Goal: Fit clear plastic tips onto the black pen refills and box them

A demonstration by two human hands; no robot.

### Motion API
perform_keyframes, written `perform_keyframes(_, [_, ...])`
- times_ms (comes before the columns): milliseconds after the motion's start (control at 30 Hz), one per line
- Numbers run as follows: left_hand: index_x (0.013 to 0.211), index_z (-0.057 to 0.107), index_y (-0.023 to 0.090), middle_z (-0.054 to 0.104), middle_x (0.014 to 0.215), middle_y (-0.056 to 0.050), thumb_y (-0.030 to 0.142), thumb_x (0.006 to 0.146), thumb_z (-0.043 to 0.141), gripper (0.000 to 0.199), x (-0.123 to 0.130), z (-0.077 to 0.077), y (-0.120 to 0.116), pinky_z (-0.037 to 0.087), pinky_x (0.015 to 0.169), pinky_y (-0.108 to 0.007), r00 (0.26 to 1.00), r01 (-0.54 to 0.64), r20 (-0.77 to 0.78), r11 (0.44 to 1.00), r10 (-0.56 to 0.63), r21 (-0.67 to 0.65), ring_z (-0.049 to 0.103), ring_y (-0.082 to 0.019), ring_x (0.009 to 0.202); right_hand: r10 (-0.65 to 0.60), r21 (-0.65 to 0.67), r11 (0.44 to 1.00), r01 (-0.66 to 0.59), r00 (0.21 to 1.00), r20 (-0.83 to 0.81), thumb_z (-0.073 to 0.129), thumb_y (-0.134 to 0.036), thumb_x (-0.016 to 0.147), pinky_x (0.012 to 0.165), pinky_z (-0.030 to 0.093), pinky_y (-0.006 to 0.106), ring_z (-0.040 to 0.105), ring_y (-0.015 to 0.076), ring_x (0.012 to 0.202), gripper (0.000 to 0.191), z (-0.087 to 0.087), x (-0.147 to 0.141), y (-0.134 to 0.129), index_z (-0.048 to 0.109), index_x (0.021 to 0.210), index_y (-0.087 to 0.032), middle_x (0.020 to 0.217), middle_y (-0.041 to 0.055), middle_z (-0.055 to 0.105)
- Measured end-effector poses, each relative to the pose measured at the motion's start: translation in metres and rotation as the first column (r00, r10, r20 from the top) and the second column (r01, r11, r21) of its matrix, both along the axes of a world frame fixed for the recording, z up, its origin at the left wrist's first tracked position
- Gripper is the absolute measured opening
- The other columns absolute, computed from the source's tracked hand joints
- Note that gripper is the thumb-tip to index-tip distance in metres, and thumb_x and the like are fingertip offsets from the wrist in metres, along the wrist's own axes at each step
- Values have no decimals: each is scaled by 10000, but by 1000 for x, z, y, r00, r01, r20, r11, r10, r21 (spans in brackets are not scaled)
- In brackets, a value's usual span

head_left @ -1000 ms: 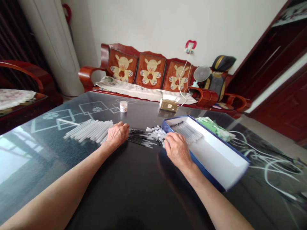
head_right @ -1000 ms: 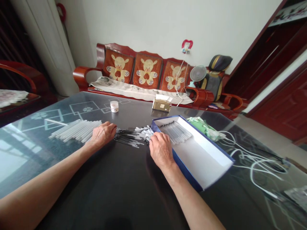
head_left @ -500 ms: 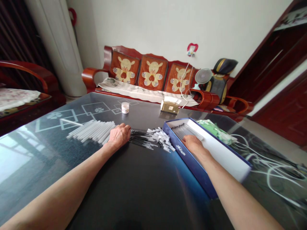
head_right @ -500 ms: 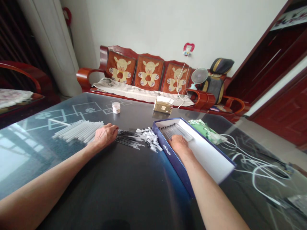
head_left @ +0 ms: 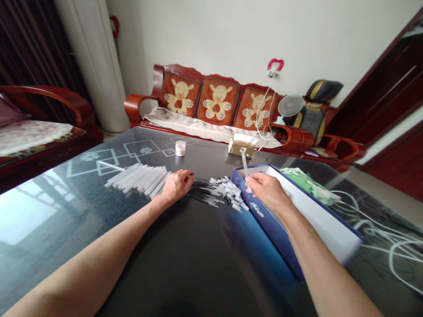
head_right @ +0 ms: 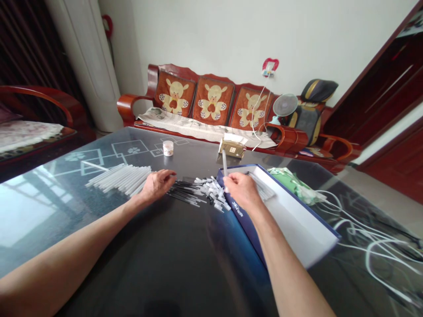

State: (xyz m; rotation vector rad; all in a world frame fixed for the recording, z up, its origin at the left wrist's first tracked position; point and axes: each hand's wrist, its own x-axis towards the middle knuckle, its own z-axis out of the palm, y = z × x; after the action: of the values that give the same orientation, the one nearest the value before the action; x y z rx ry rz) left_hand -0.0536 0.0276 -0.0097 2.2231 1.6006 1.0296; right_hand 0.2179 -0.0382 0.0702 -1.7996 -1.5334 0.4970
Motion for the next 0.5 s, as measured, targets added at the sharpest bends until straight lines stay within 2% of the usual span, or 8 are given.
perform_keyframes(33, [996, 689, 179, 681, 789, -36, 372, 860, 514, 294, 2, 4, -1, 461, 709, -242, 990, 59, 129, 996, -50, -68, 619, -148, 723, 89, -11, 996, -94, 972, -217, 585, -400, 770, 516, 453, 243, 622, 153, 586, 225, -3, -17, -3, 653, 779, -186, 690, 24, 688])
perform_keyframes(67, [972, 692, 172, 679, 748, -27, 413, 851, 528, 316, 5, 7, -3, 467, 673, -236, 957, 137, 275, 980, -92, -147, 611, -139, 675, 165, -8, 983, -182, 908, -384, 611, -430, 754, 493, 449, 229, 609, 137, 566, 251, -8, -34, -7, 645, 788, -183, 691, 20, 680])
perform_keyframes(133, [967, 683, 151, 684, 741, -32, 490, 837, 543, 388, 10, 15, -6, 471, 597, -227, 809, 323, 577, 903, -109, -282, 600, -126, 610, 249, 22, 955, -296, 756, -606, 656, -460, 727, 474, 445, 201, 606, 115, 568, 296, -22, -67, -13, 633, 802, -175, 707, 14, 667])
perform_keyframes(233, [976, 651, 126, 696, 796, -71, 489, 850, 554, 396, 17, 22, -11, 503, 601, -236, 498, 558, 867, 766, 0, -320, 635, -134, 646, 229, 20, 942, -334, 601, -766, 688, -445, 715, 481, 460, 181, 627, 107, 611, 320, -50, -104, -19, 629, 847, -159, 754, 17, 663])
perform_keyframes(300, [971, 634, 118, 694, 820, -89, 418, 865, 563, 325, 21, 24, -14, 527, 623, -250, 341, 656, 937, 696, 74, -294, 653, -144, 681, 217, 26, 945, -326, 567, -794, 683, -435, 727, 483, 465, 176, 631, 105, 616, 313, -67, -118, -20, 631, 846, -150, 754, 19, 659])
perform_keyframes(333, [973, 628, 119, 689, 816, -86, 366, 867, 571, 274, 23, 25, -15, 531, 620, -248, 294, 685, 950, 670, 104, -285, 652, -139, 677, 221, 35, 946, -322, 565, -795, 678, -432, 736, 483, 467, 175, 631, 104, 611, 308, -75, -122, -20, 632, 842, -146, 747, 18, 659])
perform_keyframes(433, [986, 621, 140, 649, 747, -33, 243, 847, 587, 177, 26, 26, -19, 519, 578, -221, 252, 717, 953, 629, 169, -302, 603, -98, 591, 243, 67, 951, -302, 599, -763, 667, -440, 752, 510, 495, 190, 643, 115, 623, 318, -92, -127, -21, 636, 862, -143, 745, 25, 670])
perform_keyframes(500, [964, 624, 142, 607, 697, -4, 237, 835, 591, 164, 27, 27, -19, 484, 524, -203, 295, 692, 943, 646, 154, -322, 547, -78, 529, 252, 96, 958, -269, 639, -727, 654, -456, 762, 530, 520, 211, 667, 143, 678, 336, -97, -125, -22, 637, 902, -151, 784, 39, 689])
